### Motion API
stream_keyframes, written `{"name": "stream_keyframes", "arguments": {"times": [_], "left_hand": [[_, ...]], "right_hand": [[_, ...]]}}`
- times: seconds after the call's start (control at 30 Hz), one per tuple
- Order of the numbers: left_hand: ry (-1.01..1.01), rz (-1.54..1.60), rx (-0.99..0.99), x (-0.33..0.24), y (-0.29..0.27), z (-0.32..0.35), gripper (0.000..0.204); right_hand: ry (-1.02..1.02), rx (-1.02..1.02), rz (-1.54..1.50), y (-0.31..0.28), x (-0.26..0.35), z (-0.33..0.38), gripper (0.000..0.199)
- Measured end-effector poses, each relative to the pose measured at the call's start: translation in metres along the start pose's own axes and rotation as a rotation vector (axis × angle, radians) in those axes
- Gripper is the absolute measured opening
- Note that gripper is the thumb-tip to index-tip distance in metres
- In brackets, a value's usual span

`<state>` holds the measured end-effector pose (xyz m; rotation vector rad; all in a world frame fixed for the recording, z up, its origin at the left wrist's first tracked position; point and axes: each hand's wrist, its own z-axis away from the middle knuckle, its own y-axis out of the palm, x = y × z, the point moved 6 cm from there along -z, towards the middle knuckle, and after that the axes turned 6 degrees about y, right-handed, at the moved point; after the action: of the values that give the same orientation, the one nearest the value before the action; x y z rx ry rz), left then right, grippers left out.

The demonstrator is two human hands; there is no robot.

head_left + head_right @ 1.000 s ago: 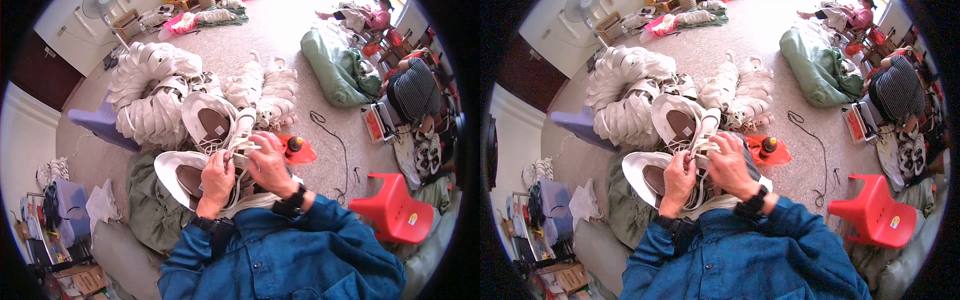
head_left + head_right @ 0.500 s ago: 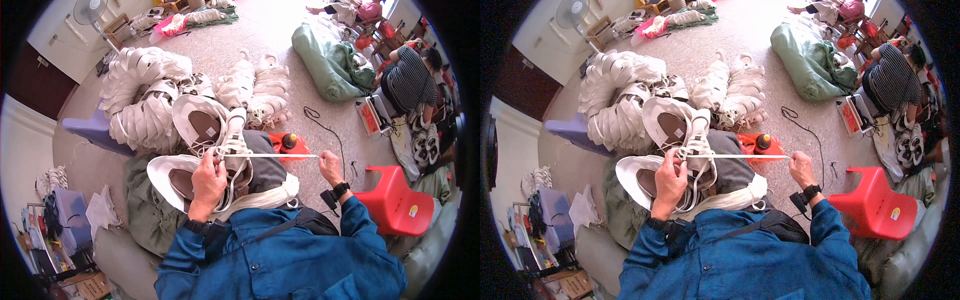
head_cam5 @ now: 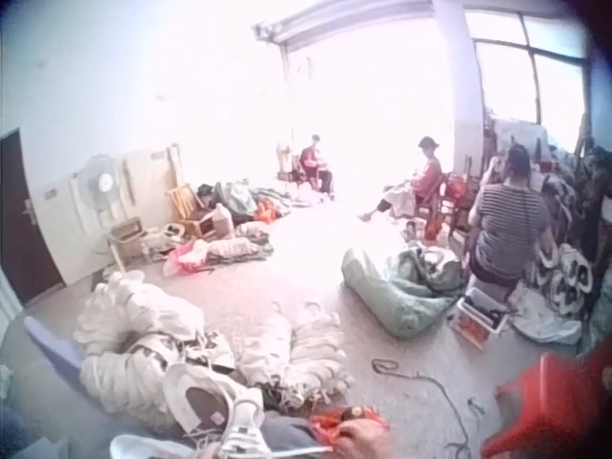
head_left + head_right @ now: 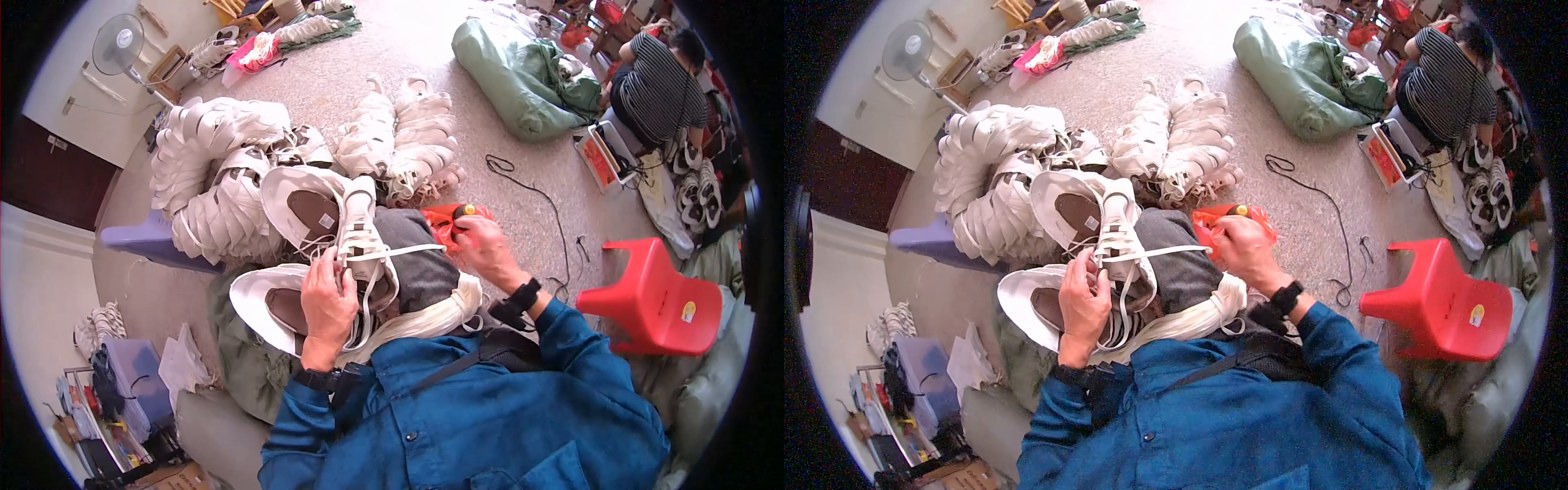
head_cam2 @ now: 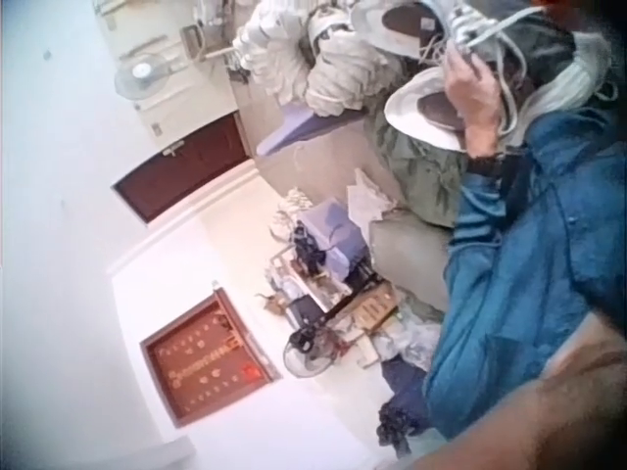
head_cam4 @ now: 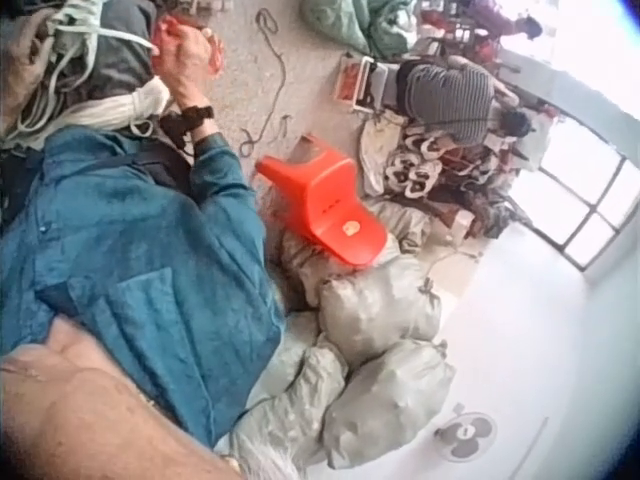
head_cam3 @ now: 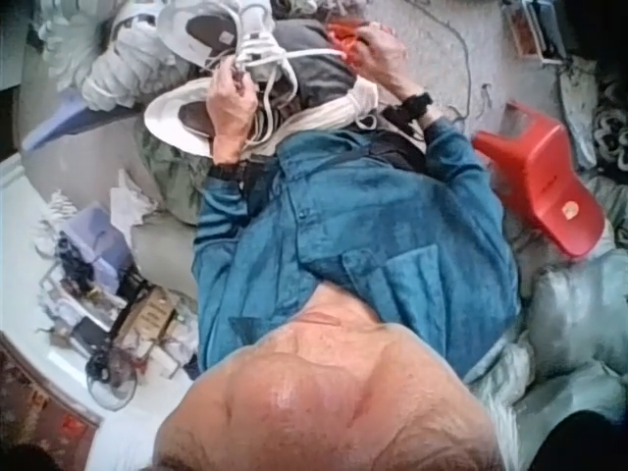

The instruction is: The recorder is lacing a pair of white sneakers as part of a manufacturing or assembly process.

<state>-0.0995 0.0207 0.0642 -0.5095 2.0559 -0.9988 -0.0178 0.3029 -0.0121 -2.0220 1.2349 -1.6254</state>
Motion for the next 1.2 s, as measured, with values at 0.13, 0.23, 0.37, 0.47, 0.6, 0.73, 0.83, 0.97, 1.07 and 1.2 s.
{"name": "stream_keyframes", "arguments": {"times": [0.13, 0.23, 0.37, 0.47, 0.6, 0.73, 0.83, 0.97, 1.07, 1.2], "left_hand": [[0.16, -0.171, -0.071, -0.027, -0.005, -0.001, 0.028], [0.285, -0.248, 0.0, -0.046, 0.006, -0.003, 0.02], [0.314, -0.391, 0.06, -0.043, 0.029, -0.002, 0.016], [0.303, -0.375, 0.053, -0.043, 0.029, -0.006, 0.013], [0.296, -0.52, 0.119, -0.041, 0.005, -0.005, 0.015], [0.233, -0.518, 0.159, 0.003, -0.037, 0.003, 0.022], [0.142, -0.607, 0.163, 0.021, -0.059, 0.007, 0.033], [0.0, -0.295, 0.167, -0.004, -0.045, 0.013, 0.035], [0.076, 0.03, 0.212, -0.033, -0.009, 0.019, 0.028], [0.201, -0.273, 0.132, -0.043, 0.012, 0.005, 0.022]], "right_hand": [[-0.216, 0.089, -0.069, 0.021, 0.083, -0.015, 0.033], [-0.174, 0.173, -0.118, 0.034, 0.095, -0.019, 0.023], [-0.042, 0.317, -0.352, 0.035, 0.101, -0.022, 0.013], [0.069, 0.383, -0.545, 0.032, 0.096, -0.018, 0.013], [0.131, 0.376, -0.472, 0.027, 0.081, -0.019, 0.021], [0.123, 0.468, -0.484, 0.023, 0.071, -0.011, 0.027], [0.125, 0.582, -0.486, 0.023, 0.069, 0.001, 0.027], [0.154, 0.624, -0.503, 0.02, 0.065, 0.016, 0.024], [0.153, 0.63, -0.536, 0.013, 0.072, 0.013, 0.021], [0.118, 0.611, -0.565, 0.014, 0.071, 0.016, 0.022]]}}
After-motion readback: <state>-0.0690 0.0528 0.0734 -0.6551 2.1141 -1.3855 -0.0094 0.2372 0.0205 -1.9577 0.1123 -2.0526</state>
